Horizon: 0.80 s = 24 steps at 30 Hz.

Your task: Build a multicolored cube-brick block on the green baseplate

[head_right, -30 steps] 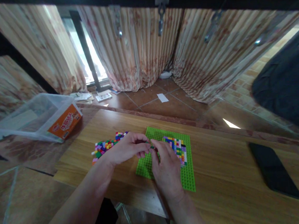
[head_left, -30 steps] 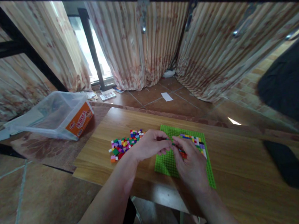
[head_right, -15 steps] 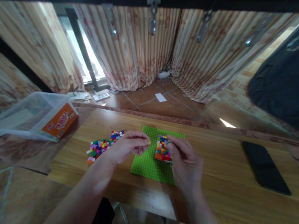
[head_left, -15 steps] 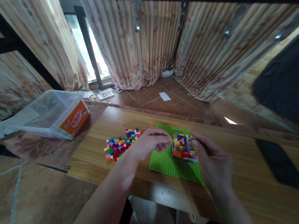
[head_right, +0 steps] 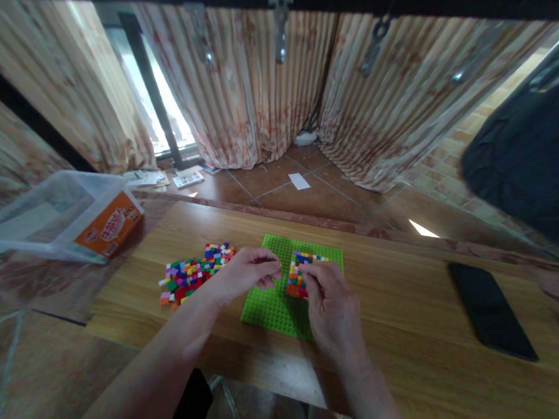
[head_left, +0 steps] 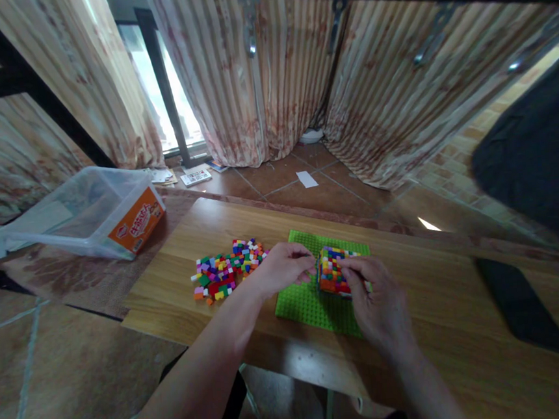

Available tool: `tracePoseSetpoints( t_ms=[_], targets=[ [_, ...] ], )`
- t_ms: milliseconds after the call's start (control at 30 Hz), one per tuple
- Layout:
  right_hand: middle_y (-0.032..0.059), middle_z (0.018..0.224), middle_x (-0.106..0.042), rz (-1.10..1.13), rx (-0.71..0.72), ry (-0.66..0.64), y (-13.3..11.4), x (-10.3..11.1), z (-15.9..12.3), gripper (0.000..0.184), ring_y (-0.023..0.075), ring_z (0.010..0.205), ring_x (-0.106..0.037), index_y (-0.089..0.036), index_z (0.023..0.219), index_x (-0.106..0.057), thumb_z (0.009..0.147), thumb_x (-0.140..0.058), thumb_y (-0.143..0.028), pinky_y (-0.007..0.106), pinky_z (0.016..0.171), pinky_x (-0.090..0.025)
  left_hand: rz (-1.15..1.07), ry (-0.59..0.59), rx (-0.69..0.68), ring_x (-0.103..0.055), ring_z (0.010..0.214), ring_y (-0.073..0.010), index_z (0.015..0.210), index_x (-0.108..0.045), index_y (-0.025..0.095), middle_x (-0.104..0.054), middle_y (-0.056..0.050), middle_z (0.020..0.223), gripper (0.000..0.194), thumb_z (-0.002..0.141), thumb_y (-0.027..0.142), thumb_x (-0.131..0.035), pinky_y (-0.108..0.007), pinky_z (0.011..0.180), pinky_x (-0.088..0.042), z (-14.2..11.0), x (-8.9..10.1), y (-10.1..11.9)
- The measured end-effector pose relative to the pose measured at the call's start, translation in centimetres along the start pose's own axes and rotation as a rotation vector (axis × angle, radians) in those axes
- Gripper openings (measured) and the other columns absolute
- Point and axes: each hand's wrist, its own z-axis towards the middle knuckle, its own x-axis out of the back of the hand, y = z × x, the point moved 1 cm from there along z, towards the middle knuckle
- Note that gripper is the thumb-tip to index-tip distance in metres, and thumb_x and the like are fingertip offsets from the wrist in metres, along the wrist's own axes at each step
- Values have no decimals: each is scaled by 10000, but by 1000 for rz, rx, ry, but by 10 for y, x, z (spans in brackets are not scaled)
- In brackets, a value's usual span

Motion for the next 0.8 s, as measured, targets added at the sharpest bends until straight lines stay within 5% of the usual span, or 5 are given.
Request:
tracePoseSetpoints(
  t_ms=[367, 800],
  targets=[
    [45, 992, -732, 32, 74, 3, -10, -17, -6, 167, 198, 942, -661, -261, 996, -722, 931, -571, -288, 390, 863, -527, -265, -142, 44, -657, 576, -100, 791, -629, 134, -713, -27, 726, 162, 770, 275, -705, -201, 553, -465, -14, -5, 5],
    [48, 965, -740, -31, 79, -13, -7, -16, -4, 150, 205, 914, -661, -242, 968, -722, 911, -585, -269, 391, 859, -505, -259, -80, 55, -667, 565, -100, 784, -623, 127, -703, -22, 703, 76, 832, 184, -640, -197, 532, -458, -15, -3, 8]
  ],
)
